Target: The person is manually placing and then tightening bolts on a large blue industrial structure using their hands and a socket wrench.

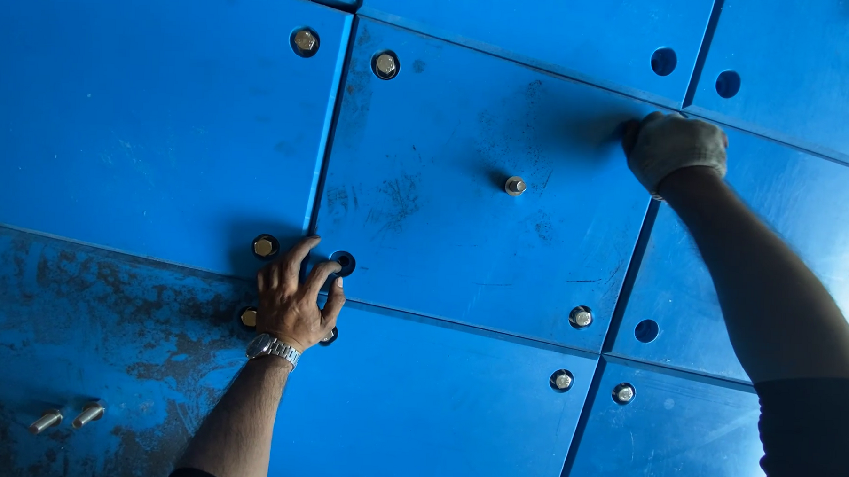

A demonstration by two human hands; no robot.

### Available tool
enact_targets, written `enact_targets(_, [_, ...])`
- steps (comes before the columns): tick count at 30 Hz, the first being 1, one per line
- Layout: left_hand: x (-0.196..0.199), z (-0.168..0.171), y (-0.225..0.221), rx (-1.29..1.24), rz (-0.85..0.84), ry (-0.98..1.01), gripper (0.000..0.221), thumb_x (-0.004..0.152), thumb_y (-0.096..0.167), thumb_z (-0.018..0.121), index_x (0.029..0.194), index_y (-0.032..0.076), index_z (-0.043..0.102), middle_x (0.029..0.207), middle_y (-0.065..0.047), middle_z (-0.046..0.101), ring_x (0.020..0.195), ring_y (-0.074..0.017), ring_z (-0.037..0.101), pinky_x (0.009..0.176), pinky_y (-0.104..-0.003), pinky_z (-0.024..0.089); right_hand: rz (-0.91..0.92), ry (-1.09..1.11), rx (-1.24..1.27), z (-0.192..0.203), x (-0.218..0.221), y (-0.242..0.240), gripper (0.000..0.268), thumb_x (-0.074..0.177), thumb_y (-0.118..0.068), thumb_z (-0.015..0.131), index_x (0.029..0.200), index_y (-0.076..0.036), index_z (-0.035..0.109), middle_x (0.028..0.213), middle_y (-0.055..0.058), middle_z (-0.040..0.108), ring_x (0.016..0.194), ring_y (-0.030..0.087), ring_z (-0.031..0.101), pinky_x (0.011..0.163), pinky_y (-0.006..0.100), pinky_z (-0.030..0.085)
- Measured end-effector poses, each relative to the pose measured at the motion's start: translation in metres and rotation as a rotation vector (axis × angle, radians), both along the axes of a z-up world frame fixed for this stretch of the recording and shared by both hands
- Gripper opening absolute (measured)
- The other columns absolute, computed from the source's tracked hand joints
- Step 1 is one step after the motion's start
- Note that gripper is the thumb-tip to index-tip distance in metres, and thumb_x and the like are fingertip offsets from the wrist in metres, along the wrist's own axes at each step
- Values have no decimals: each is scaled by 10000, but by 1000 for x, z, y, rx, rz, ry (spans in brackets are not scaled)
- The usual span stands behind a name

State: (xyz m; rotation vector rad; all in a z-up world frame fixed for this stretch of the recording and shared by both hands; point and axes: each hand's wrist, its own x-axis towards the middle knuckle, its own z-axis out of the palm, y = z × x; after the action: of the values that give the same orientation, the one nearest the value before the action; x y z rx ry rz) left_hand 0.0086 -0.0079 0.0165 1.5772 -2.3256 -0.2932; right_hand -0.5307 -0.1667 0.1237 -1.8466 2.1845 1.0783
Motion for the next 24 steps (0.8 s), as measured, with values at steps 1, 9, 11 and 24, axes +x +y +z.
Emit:
enact_targets(1, [0,0,1,-1,-1,-1,249,900,404,637,1049,222,717,1477,-69,471,1278,-306,515,1008,-572,420,-1,-1,-1,-5,-2,-2,477,1100,-405,453,1013,-53,764,885,158,783,778,315,786,702,480,595])
enact_targets(9, [1,-1,0,-3,-4,12,255,901,399,630,1051,211,716,1478,-80,467,1293,-315,511,1028,-580,415,123,81,-61,40,25,7,541,1099,-470,381,1097,-54,728,983,186,722,818,330,758,705,509,581])
enact_targets(11, [1,-1,-1,-5,-7,14,263,898,398,627,1055,208,717,1476,-87,466,1284,-317,512,1024,-580,416,147,11,-111,36,20,9,509,1084,-469,414,1147,-52,698,1036,198,693,847,349,743,701,524,583])
enact_targets(24, [1,1,0,-24,-13,5,252,930,397,610,1077,217,707,1485,-76,473,1301,-299,511,1018,-557,422,-151,-33,-24,18,14,4,790,1166,-538,199,985,-58,799,745,176,759,768,326,754,776,522,593])
